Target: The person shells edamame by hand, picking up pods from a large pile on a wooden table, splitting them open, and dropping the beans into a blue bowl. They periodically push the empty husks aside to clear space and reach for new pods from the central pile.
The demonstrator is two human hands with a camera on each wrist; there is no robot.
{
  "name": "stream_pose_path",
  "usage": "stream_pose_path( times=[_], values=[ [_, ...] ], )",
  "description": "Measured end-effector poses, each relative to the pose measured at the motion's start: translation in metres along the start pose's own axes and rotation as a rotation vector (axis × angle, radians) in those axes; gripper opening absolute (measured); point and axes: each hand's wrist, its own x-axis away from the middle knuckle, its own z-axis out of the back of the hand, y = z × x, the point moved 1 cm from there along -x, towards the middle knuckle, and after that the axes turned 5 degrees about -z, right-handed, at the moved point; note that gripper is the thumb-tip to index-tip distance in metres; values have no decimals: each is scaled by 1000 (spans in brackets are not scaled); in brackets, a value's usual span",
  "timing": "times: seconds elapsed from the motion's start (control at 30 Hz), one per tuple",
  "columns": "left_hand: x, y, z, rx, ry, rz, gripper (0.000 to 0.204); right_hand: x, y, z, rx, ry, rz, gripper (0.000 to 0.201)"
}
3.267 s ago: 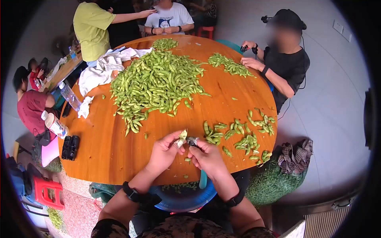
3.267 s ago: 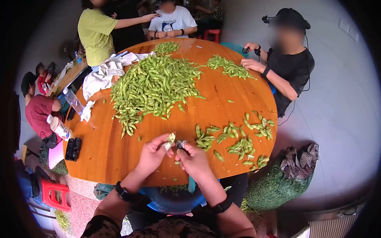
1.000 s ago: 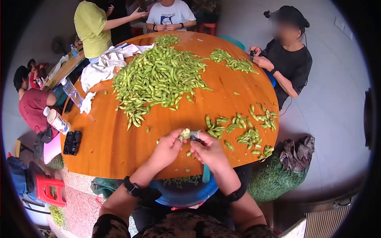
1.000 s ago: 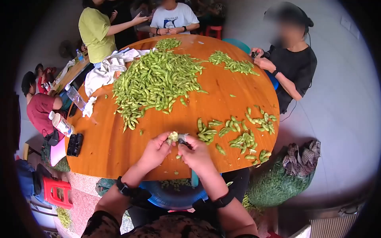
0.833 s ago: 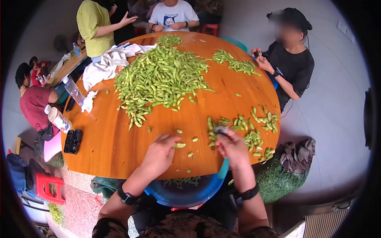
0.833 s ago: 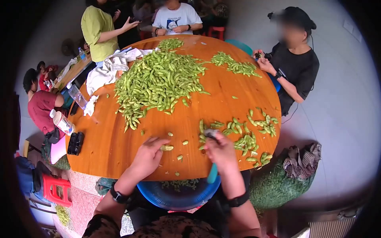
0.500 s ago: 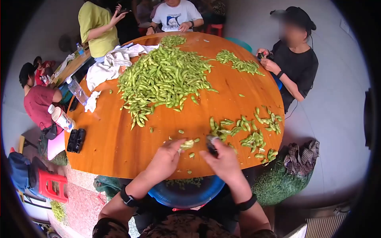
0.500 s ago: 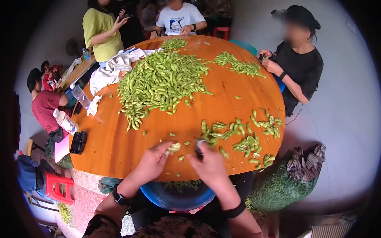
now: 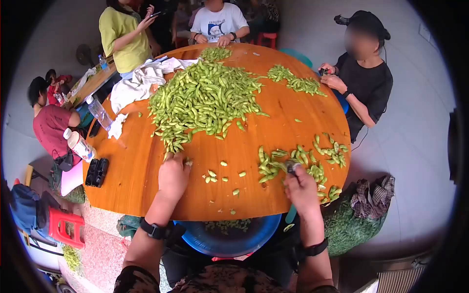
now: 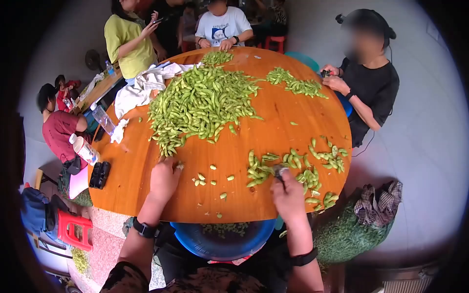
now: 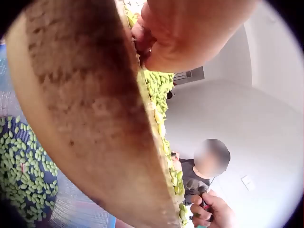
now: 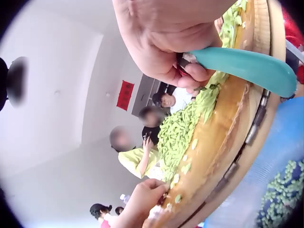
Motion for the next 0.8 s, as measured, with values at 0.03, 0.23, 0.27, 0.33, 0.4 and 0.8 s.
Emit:
stream_pose_path(
  times=[0.03,0.23,0.27,0.33,0.4,0.8],
  values=[
    [-2,-5,-5,55,8,-45,17,3,-3,-7,26,-49,30,22],
    [8,22,1,765,-203,27,14,21,-40,-49,-156,-358,-212,23],
    [13,32,0,1268,-364,158,13,22,-42,-55,-195,-450,-295,22],
    [19,55,4,1422,-430,154,12,20,-40,-64,-257,-492,-292,20],
    [23,66,-3,1623,-504,140,15,19,-43,-68,-332,-558,-303,19],
    [25,75,-14,1581,-473,-21,15,24,-41,-64,-419,-505,-343,16]
  ],
)
